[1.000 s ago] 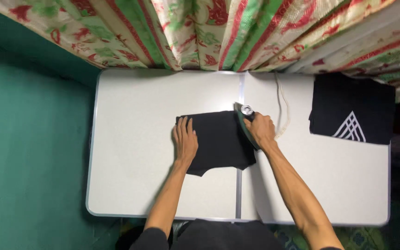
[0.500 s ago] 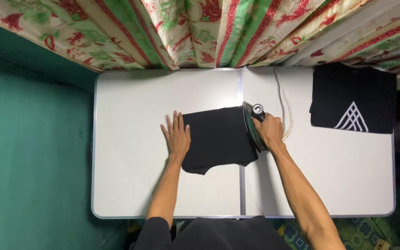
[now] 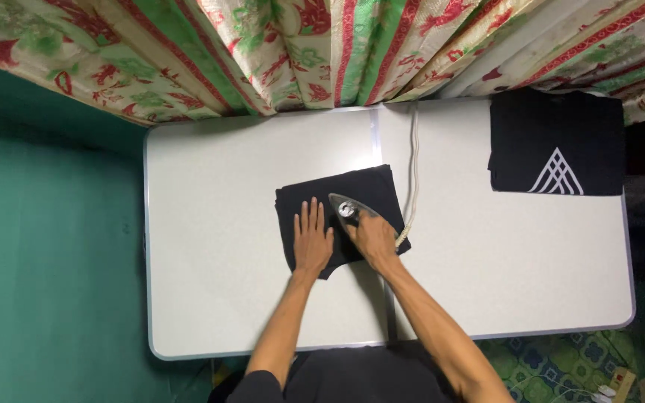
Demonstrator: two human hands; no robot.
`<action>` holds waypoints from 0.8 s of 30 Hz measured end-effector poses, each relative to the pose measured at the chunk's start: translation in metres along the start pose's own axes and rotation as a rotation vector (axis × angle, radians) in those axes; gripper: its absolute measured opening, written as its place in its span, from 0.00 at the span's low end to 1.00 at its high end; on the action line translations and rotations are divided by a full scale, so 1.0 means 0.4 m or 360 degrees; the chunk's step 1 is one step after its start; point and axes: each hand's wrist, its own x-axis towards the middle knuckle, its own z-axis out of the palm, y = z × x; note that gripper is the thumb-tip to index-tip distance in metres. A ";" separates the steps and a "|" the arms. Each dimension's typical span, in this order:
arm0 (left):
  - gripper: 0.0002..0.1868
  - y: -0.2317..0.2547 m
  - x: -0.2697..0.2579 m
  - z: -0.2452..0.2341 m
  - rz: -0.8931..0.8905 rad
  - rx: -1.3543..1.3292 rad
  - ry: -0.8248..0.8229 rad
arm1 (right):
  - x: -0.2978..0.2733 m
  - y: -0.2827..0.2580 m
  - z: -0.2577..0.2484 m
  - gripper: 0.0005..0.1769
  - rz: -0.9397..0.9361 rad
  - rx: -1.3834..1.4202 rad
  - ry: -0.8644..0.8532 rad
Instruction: Ironing and folding several t-shirts on a folding table.
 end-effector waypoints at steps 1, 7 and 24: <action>0.37 -0.017 -0.013 -0.020 -0.0004 0.0000 0.0003 | 0.000 0.017 -0.019 0.22 -0.0004 -0.0001 -0.0001; 0.39 -0.119 -0.085 -0.072 -0.0060 0.0303 -0.0016 | 0.001 0.159 -0.097 0.25 0.0288 0.0056 0.0137; 0.38 -0.036 -0.112 -0.037 0.0026 0.0082 0.0025 | -0.080 0.088 -0.024 0.24 0.0036 0.0116 -0.0001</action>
